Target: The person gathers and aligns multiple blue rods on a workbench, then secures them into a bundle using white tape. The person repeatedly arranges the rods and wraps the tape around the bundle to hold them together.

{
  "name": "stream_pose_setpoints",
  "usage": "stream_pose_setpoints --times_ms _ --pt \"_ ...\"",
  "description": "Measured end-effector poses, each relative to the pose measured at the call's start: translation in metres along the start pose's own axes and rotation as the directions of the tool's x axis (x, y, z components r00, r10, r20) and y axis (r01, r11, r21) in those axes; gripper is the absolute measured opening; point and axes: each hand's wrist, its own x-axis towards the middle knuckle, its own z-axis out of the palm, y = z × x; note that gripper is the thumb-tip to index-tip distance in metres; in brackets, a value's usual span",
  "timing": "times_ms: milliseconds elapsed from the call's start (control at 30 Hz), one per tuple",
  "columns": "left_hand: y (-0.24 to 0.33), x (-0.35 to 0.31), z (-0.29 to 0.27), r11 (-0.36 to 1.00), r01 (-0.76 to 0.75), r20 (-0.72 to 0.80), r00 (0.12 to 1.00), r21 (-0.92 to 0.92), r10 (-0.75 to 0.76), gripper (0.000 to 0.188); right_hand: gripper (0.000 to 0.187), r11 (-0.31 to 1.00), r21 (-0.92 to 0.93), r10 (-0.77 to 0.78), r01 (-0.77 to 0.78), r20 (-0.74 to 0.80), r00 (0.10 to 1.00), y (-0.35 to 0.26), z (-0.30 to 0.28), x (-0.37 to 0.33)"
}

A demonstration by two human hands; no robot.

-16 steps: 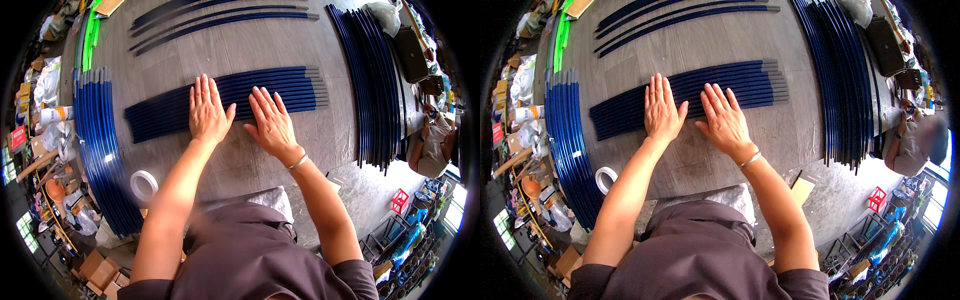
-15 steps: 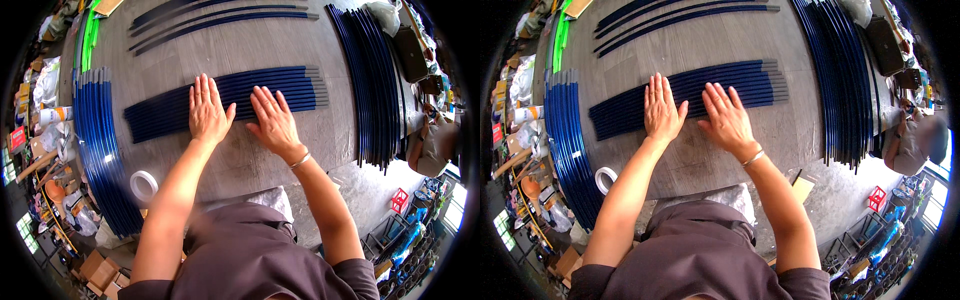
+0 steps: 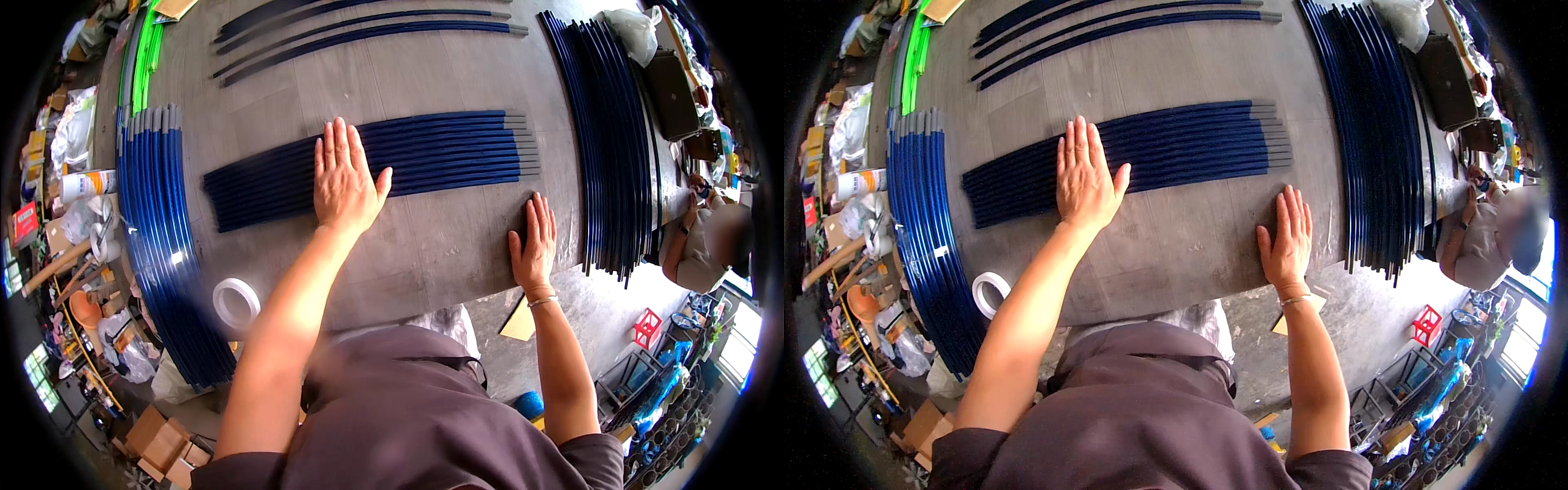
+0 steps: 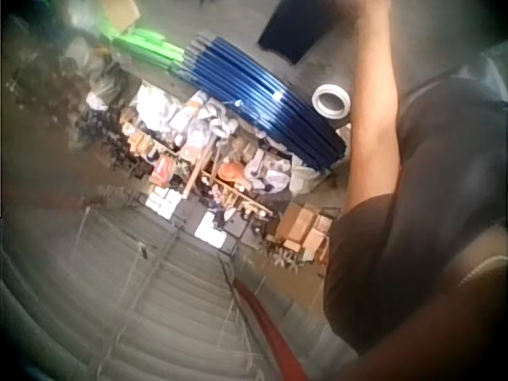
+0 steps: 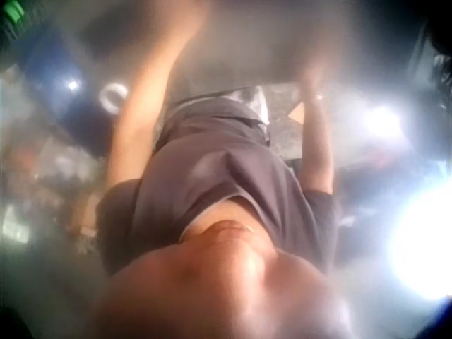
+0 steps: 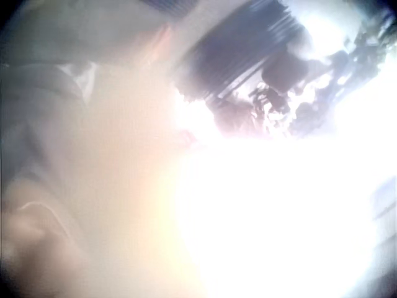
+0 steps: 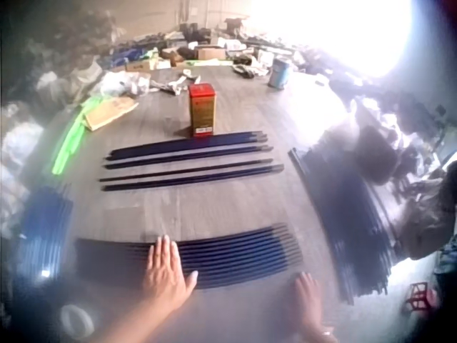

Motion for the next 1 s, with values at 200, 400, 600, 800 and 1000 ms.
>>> stream_pose_setpoints --times_ms 200,400,600,800,1000 --pt "-0.002 0.003 -0.002 1.0 0.003 0.013 1.0 0.013 -0.003 0.082 0.06 1.0 0.023 0.004 -0.004 -0.01 1.0 0.0 0.002 -0.001" --pt "-0.001 0.006 -0.001 1.0 -0.003 0.005 1.0 0.027 0.003 0.083 0.06 1.0 0.031 0.0 0.0 -0.016 1.0 -0.001 0.0 0.0" --pt "0.001 0.0 -0.004 1.0 -0.002 0.03 1.0 0.027 0.002 0.084 0.06 0.999 0.037 0.001 0.0 -0.022 1.0 -0.001 0.0 0.0" --pt "0.001 -0.003 -0.004 1.0 -0.009 0.025 1.0 0.024 0.008 0.084 0.06 0.999 0.042 0.001 0.0 -0.028 1.0 -0.001 0.0 0.0" --pt "0.002 -0.004 -0.002 1.0 -0.016 0.011 1.0 0.021 0.016 0.084 0.061 0.997 0.07 0.021 -0.017 -0.043 0.999 -0.002 -0.001 0.002"
